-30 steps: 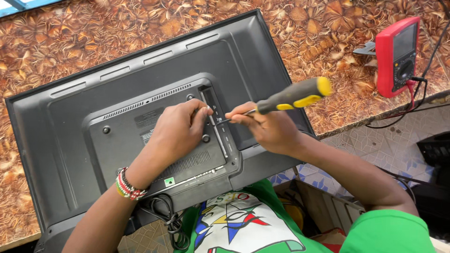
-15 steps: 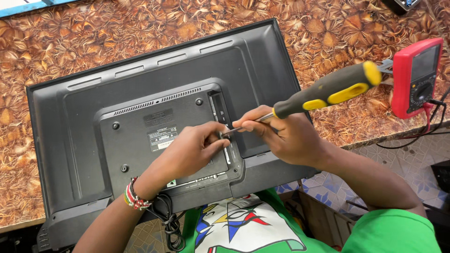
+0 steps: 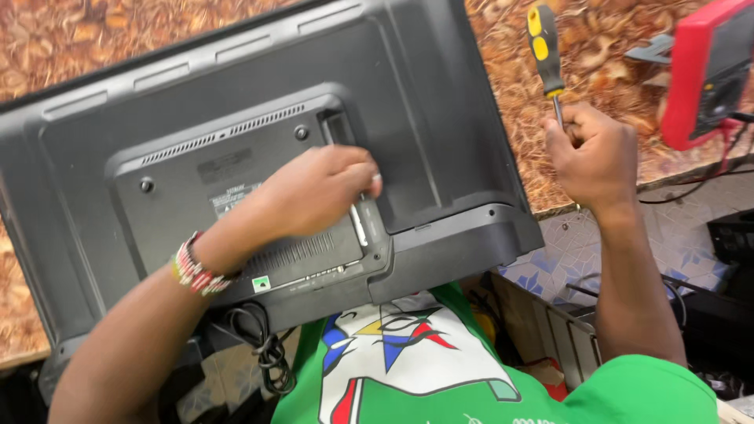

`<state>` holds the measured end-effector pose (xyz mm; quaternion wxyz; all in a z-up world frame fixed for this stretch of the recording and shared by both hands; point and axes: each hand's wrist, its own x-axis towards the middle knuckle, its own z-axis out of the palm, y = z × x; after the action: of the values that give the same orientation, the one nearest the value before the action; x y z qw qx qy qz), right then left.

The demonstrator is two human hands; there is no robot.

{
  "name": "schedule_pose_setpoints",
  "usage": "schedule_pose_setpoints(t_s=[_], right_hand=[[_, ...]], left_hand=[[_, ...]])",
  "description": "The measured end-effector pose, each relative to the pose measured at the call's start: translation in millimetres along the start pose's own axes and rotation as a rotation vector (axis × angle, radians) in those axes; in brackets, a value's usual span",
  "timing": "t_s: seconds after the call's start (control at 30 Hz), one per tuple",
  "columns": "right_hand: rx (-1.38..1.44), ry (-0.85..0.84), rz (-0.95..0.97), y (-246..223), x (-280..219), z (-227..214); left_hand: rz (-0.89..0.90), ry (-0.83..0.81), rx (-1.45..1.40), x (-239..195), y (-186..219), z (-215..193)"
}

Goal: The person uses a screwdriver to remove screws from the back cover of a television, then detaches the cover to reveal the internal circuit board. They proceed to unscrew and remove a metal bracket from the board and disconnect several ribbon cables and wires.

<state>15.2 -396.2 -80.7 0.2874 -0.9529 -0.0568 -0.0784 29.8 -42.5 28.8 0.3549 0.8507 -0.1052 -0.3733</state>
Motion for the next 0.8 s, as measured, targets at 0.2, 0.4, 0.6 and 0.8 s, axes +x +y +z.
schedule_pose_setpoints(t_s=[0.2,0.4,0.6,0.8], right_hand=[[-0.167,0.08,0.034,54,-7,49],[-0.177,0.223,-0.048,43,-2,64],[-0.154,0.23,0.005,38,3,61],[-0.07,0.208,0.021,36,5,55]], left_hand=[[0.151,-0.122,0.526,117,34,25],[0.495,0.29,0.881,325,71,62],[0.701,0.687,0.483,456,128,78],[0.447,0.556,0.293,476,181,76]])
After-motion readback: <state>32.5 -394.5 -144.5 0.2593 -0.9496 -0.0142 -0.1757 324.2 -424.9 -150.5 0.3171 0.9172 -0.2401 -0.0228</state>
